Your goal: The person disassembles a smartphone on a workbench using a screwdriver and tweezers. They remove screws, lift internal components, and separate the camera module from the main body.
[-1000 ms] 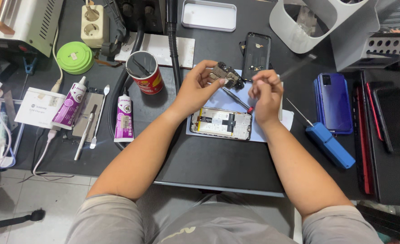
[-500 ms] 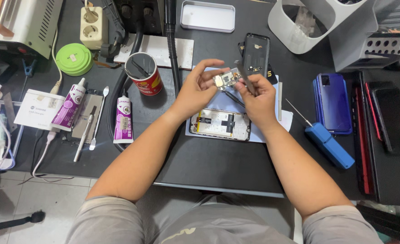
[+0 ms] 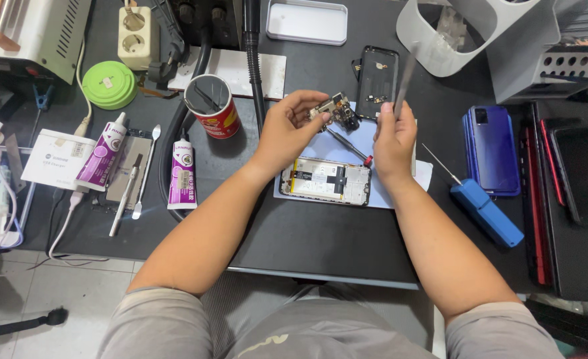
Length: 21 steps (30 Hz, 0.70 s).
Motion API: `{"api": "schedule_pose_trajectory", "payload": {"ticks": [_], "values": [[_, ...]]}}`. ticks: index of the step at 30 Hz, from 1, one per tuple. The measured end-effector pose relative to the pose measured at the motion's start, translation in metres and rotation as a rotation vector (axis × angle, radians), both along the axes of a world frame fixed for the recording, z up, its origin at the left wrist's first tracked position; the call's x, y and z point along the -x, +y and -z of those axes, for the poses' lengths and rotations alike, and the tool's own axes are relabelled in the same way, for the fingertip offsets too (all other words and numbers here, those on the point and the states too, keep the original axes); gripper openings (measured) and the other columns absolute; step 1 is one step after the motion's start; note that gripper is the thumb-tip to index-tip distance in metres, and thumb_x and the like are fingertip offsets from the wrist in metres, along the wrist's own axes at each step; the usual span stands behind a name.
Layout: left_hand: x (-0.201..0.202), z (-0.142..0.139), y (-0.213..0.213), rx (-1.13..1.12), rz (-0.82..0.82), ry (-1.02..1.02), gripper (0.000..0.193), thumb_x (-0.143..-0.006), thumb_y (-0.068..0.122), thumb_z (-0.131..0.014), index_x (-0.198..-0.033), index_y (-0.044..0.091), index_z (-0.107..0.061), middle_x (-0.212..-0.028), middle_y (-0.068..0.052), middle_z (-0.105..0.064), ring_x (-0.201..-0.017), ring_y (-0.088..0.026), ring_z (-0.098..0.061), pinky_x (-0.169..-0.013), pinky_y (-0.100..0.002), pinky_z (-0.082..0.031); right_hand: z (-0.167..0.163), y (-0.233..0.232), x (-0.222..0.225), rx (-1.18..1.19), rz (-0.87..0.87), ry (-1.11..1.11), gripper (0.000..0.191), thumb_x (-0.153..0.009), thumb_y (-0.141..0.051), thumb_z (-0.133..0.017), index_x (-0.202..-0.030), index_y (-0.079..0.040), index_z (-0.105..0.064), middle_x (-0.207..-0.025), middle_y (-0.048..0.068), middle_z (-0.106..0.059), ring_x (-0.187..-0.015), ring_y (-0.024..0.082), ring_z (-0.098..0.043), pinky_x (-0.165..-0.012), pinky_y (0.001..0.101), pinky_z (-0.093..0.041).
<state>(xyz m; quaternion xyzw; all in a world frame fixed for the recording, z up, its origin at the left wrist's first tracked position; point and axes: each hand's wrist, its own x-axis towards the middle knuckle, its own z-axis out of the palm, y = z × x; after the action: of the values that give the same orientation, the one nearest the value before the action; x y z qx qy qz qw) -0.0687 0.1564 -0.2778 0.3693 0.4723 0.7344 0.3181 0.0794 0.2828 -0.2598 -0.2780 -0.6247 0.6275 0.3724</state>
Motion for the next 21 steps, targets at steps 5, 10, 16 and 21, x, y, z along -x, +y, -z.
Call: {"api": "schedule_pose_trajectory", "payload": {"ticks": [5,10,16,21], "values": [[0.005,-0.004,0.001,-0.154,-0.149,-0.121,0.041,-0.099,-0.003,-0.066,-0.138,-0.004,-0.051,-0.119,-0.012,-0.065,-0.105,-0.019,-0.072,-0.091,-0.030,-0.061,0.002,-0.001,-0.002,-0.365,-0.023,-0.222,0.012,-0.110,-0.019,-0.050,-0.109,-0.010,-0.058,-0.085,-0.005,-0.054,-0.072,0.005,-0.049,-0.062,0.0233,-0.041],[0.008,-0.006,-0.002,-0.253,-0.214,-0.194,0.041,-0.106,-0.004,-0.062,-0.143,-0.003,-0.045,-0.126,-0.014,-0.062,-0.112,-0.023,-0.072,-0.098,-0.034,-0.061,0.002,-0.004,-0.004,-0.918,-0.171,-0.358,0.013,-0.099,-0.013,-0.066,-0.110,-0.006,-0.068,-0.101,0.008,-0.055,-0.086,0.021,-0.058,-0.075,0.0346,-0.050],[0.008,-0.004,-0.005,-0.272,-0.203,-0.185,0.050,-0.105,-0.004,-0.060,-0.150,0.004,-0.040,-0.125,-0.014,-0.060,-0.111,-0.022,-0.071,-0.095,-0.034,-0.062,-0.005,-0.010,-0.008,-1.160,-0.312,-0.456,0.012,-0.088,-0.011,-0.075,-0.100,-0.010,-0.077,-0.092,0.003,-0.059,-0.091,0.024,-0.052,-0.083,0.0405,-0.038],[0.009,-0.003,-0.004,-0.252,-0.198,-0.158,0.047,-0.105,-0.005,-0.061,-0.146,0.004,-0.041,-0.124,-0.014,-0.061,-0.110,-0.023,-0.072,-0.094,-0.035,-0.063,-0.009,-0.015,-0.012,-1.270,-0.347,-0.463,0.013,-0.083,-0.013,-0.076,-0.095,-0.011,-0.078,-0.089,-0.001,-0.060,-0.088,0.021,-0.051,-0.083,0.0397,-0.035]]}}
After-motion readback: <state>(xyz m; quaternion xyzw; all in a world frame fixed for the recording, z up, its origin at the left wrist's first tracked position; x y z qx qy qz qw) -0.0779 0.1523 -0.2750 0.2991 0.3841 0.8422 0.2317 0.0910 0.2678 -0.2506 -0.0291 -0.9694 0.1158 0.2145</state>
